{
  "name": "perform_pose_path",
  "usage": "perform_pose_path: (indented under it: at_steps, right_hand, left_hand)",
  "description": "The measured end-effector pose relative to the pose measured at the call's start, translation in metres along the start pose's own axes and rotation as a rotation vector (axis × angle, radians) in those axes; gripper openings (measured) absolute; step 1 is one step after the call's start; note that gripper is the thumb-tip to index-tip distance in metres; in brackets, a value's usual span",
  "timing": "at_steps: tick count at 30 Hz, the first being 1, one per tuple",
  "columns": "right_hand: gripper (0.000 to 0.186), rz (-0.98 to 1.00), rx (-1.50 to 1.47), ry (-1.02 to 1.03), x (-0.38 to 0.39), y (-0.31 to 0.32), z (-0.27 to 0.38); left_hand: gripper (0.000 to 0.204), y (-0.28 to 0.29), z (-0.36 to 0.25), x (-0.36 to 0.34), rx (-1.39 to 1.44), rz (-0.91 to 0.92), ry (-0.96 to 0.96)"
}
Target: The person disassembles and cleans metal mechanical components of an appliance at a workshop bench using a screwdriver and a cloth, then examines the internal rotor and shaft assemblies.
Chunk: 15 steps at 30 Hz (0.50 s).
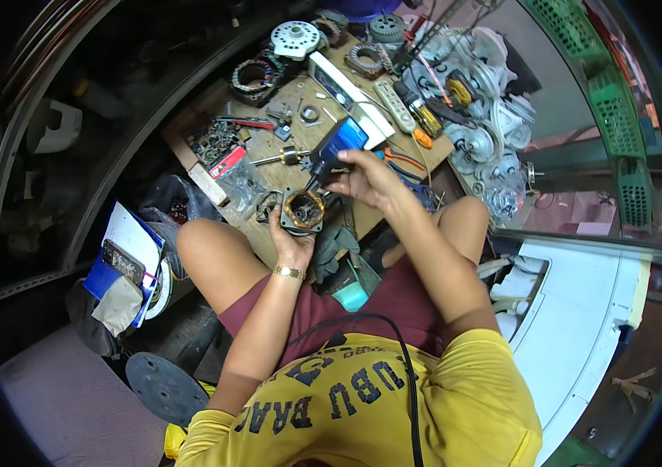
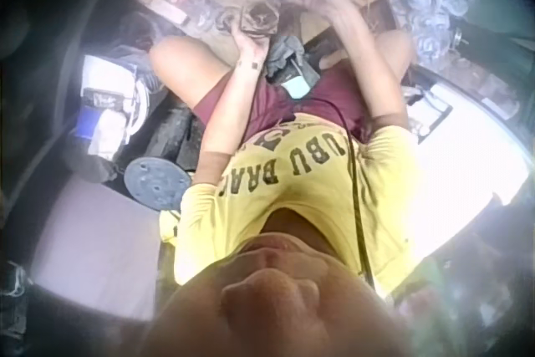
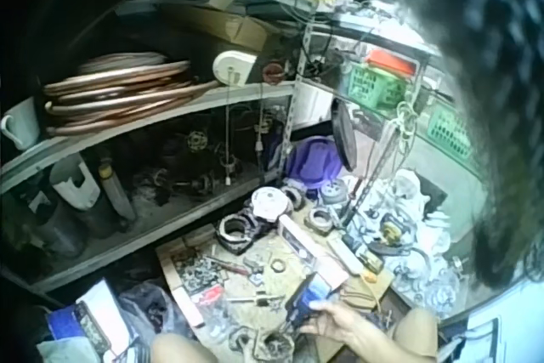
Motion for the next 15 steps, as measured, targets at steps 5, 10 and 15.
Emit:
perform_pose_path:
  at_steps: [5,10,15]
  right_hand:
    - [0.051,-0.268,0.176,0.455,0.070,-0.004,-0.020]
    - [0.062,-0.362,0.321,0.589,0.091,0.005,-0.039]
    - [0.061,-0.366,0.458,0.726,0.098,-0.002,-0.042]
  left_hand:
    - [0.054,-0.013,0.019,0.023,-0.005,0.107,0.052]
    - [0.054,-0.016,0.023,0.034,-0.022,0.130,0.051]
    - [0.053,-0.022,0.024,0.040,-0.055,0.146,0.040]
Point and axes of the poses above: each hand's wrist, its own x-axis away from the middle knuckle, its own y-axis out of the back of the hand, z = x × y, the point moved 6 cm from there along -x, towards the middle knuckle, and after that the axes turned 5 degrees about z, right-handed, at the moved point
